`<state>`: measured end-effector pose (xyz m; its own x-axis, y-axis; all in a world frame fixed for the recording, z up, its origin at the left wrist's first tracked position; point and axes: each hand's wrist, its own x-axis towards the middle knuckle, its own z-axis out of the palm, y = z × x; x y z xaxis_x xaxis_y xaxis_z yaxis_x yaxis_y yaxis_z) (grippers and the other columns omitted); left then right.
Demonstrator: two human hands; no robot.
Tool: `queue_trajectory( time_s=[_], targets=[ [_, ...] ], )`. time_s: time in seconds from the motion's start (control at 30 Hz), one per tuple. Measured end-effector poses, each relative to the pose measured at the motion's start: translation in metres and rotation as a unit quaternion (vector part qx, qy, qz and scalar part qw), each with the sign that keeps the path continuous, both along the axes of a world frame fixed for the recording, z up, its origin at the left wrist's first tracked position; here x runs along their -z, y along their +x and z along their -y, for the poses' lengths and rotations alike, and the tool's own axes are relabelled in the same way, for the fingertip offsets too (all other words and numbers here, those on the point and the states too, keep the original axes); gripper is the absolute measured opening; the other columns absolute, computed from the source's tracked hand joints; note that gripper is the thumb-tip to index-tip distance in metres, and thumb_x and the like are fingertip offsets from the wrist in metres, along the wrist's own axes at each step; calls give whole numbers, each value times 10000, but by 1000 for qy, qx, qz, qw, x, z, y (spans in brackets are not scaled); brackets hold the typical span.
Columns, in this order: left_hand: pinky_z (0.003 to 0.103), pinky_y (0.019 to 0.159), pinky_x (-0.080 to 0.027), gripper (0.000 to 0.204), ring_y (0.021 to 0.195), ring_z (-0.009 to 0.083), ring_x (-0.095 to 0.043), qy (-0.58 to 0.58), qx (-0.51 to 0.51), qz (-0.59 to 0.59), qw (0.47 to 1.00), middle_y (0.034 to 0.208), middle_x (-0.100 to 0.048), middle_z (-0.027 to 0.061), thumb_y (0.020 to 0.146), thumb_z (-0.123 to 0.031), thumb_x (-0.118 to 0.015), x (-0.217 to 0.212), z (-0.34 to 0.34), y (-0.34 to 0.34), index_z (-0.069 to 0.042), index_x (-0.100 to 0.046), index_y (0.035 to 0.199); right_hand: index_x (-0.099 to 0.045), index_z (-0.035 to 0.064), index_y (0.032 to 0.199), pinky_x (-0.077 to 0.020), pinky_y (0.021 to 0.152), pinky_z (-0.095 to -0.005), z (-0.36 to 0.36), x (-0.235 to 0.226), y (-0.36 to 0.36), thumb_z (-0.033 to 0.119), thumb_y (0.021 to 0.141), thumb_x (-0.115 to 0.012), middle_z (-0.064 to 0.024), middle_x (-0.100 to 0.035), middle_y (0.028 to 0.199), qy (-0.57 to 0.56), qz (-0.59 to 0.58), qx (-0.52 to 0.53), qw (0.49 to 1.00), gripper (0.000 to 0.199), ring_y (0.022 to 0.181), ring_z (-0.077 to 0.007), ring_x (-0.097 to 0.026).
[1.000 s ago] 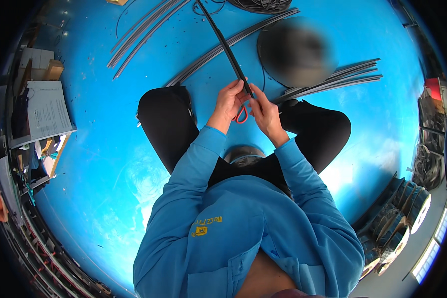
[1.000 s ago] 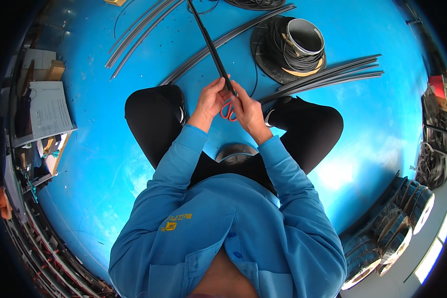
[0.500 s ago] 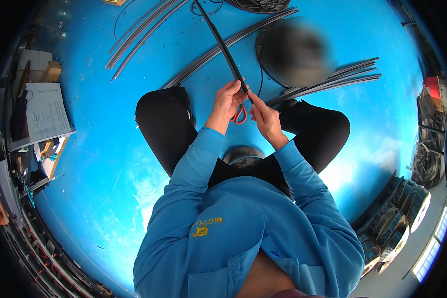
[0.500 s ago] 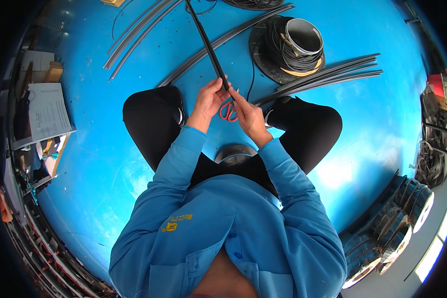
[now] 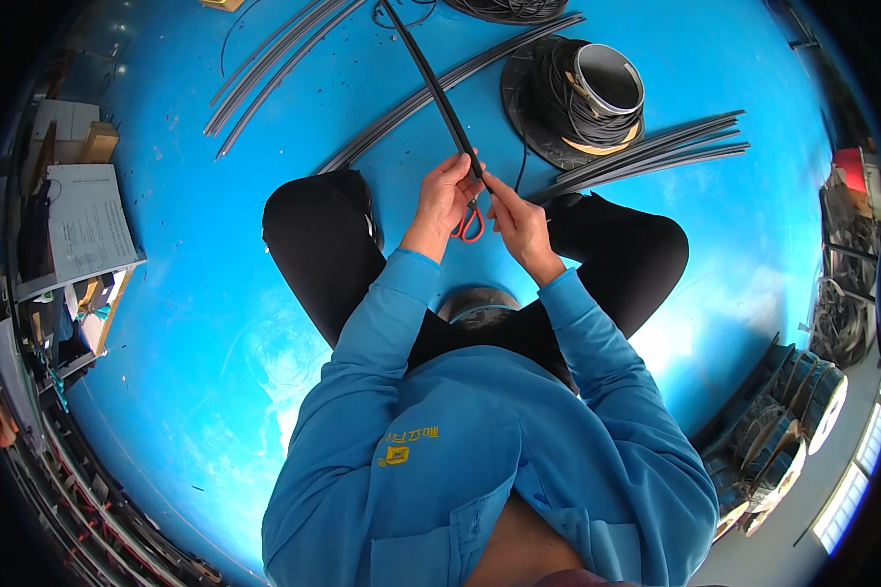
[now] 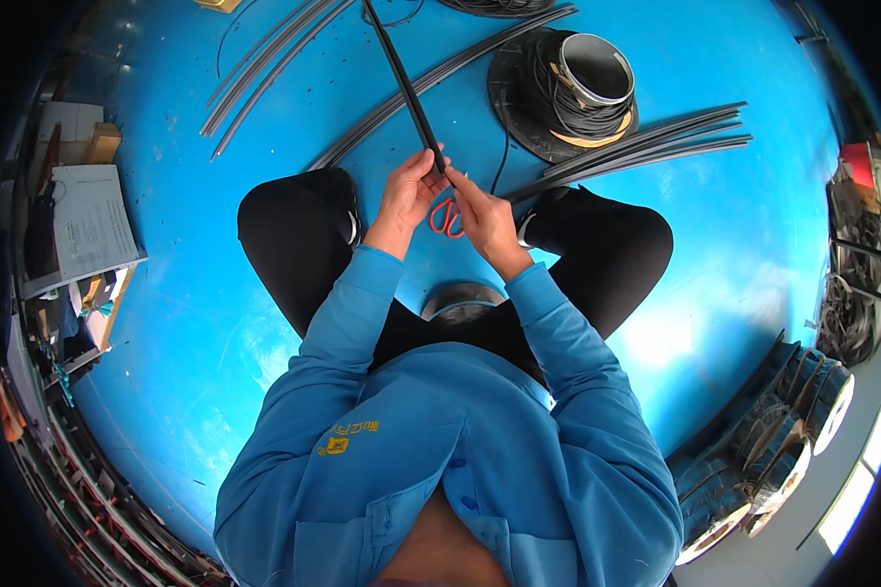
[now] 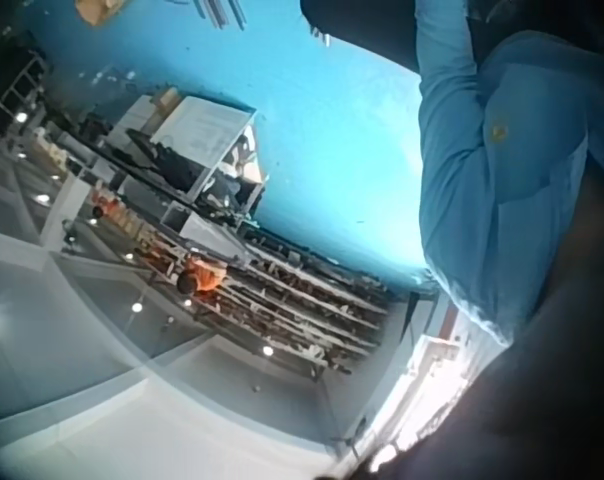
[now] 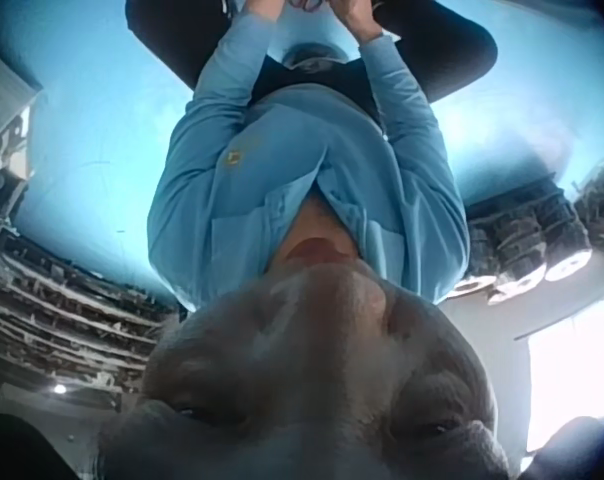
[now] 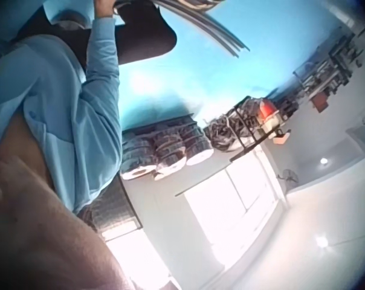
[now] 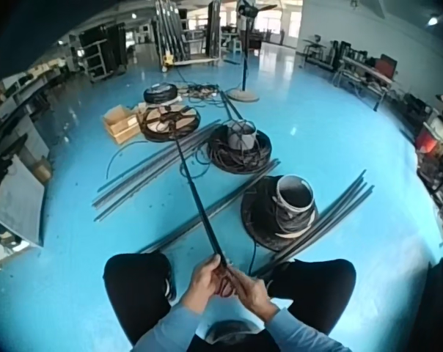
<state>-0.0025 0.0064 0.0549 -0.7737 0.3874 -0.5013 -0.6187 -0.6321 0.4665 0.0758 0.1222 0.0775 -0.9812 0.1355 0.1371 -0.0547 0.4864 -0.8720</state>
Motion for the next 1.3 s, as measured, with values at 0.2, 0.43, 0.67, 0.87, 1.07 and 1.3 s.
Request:
queue_trajectory(
  time_s=[0.2, 0.43, 0.67, 0.87, 1.07, 1.3],
  targets=[
    [242, 671, -486, 201, 740, 144, -584, 10, 17, -23, 1000, 831, -614, 87, 868, -120, -561, 4, 4, -3, 6, -576, 1023, -527, 66, 1188, -429, 497, -270, 6, -3, -15, 28, 850, -516, -110, -640, 746, -54, -5, 13, 998, 341, 503, -169, -515],
    [228, 620, -483, 184, 717, 138, -586, -6, 11, -5, 1000, 811, -614, 90, 873, -121, -553, 5, 0, 0, 13, -590, 995, -536, 66, 1155, -408, 493, -253, 1, -2, -6, 47, 850, -526, -89, -631, 738, -8, -39, -9, 999, 306, 515, -135, -487],
    [281, 692, -476, 203, 747, 159, -571, 42, -2, -41, 998, 868, -598, 102, 887, -138, -526, -8, 9, -6, 2, -554, 1031, -600, 75, 998, -418, 689, -301, -2, 18, -25, 138, 800, -604, -51, -622, 784, -46, -40, 5, 998, 207, 690, -167, -540],
    [304, 720, -477, 217, 729, 177, -557, 124, -29, -65, 990, 856, -582, 106, 905, -138, -487, -20, 21, -14, 5, -518, 1064, -653, 145, 881, -397, 789, -364, -73, 57, -71, 179, 725, -620, -37, -604, 854, 398, 48, -71, 913, 164, 839, -220, -550],
    [281, 725, -462, 233, 716, 143, -523, 149, -43, -36, 987, 843, -547, 73, 909, -144, -481, -26, 28, -15, -3, -494, 1095, -612, 275, 928, -447, 581, -400, -211, -1, -163, 244, 814, -474, -40, -630, 782, 487, 107, 196, 844, 182, 705, -263, -601],
    [284, 731, -461, 237, 719, 150, -533, 205, -47, -36, 977, 842, -556, 75, 906, -146, -483, -22, 33, -20, -5, -501, 1096, -610, 51, 900, -442, 539, -260, -365, -66, -82, 349, 873, -499, -40, -631, 677, 31, -151, 494, 856, 319, 583, -131, -565]
  ],
)
